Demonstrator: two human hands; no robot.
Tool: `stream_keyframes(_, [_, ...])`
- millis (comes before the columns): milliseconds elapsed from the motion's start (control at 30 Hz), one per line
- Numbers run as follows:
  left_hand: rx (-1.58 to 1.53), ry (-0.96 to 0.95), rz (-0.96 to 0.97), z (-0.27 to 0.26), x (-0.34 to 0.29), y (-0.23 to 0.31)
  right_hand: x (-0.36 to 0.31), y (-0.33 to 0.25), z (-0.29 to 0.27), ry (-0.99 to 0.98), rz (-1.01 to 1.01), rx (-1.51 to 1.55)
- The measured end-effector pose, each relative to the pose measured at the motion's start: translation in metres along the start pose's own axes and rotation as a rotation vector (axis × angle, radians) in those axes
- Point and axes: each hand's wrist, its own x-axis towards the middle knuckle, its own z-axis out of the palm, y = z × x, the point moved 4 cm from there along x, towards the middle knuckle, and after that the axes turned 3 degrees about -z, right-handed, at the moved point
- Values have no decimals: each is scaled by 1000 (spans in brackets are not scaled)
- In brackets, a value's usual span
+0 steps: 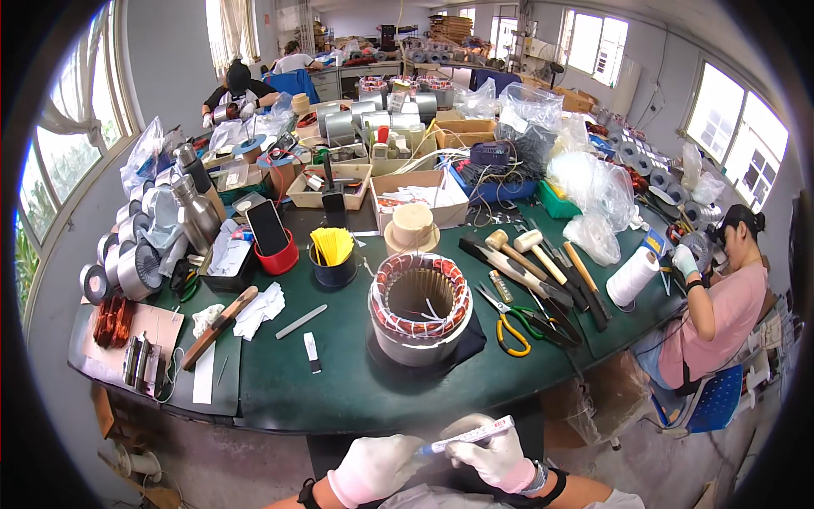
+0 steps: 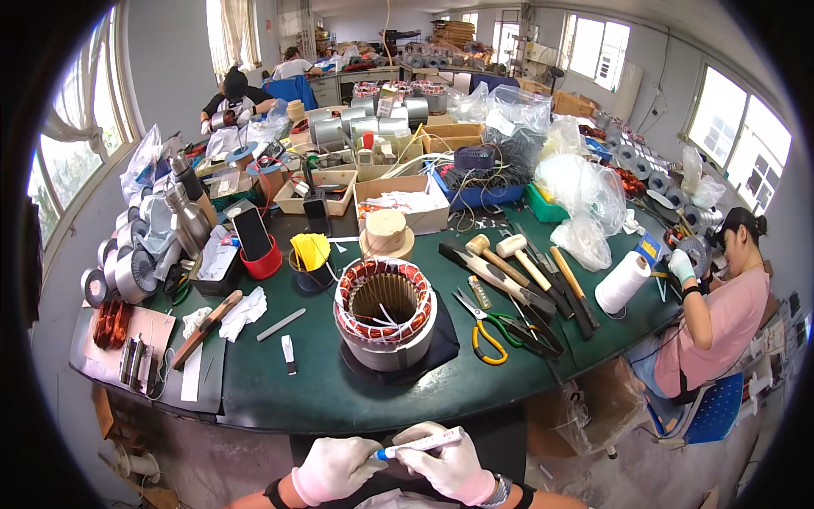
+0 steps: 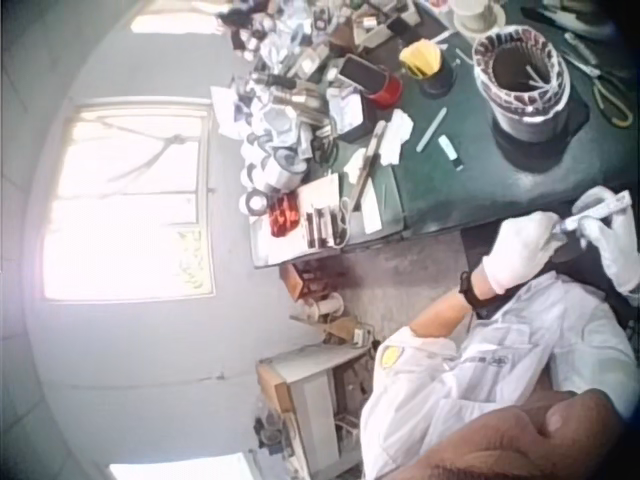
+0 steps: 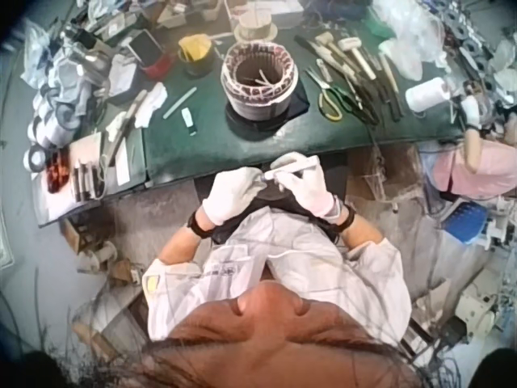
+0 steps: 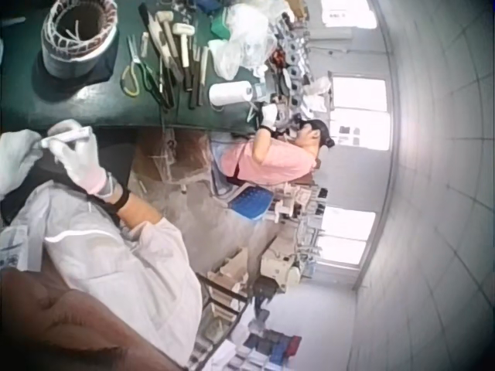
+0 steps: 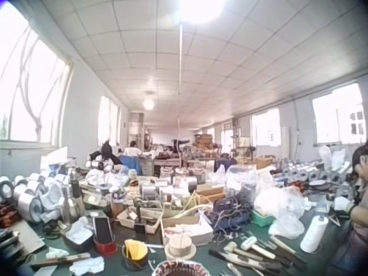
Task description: Assembling components of an electric motor, including the stator and copper coils, using hand tools.
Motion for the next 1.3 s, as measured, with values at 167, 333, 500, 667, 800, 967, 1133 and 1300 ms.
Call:
stream_keyframes(167, [367,38,-112,-14,6,-13,3,-28,-31,430,-163,243])
stream_keyframes(333, [279,503,-202,-36,-24,-111,29,-37,-43,383,-225,6])
stream_keyframes(500, [209,578,-317,-30,-21,-130,65,-53,-53,421,-318,-115])
stream_keyframes(667, [238,591,-302,-28,-20,-132,89,-70,-58,436,-380,-119])
stream_keyframes(800, [296,590,-274,-28,-19,-131,100,-71,-62,434,-420,-98])
stream_keyframes(967, [328,581,-269,-25,-19,-132,108,-70,-61,416,-411,-273])
stream_keyframes(1133, [341,585,-262,-25,-17,-131,112,-77,-61,414,-412,-377])
stream_keyframes(1300, [336,581,-286,-25,-19,-133,110,-84,-74,363,-362,-354])
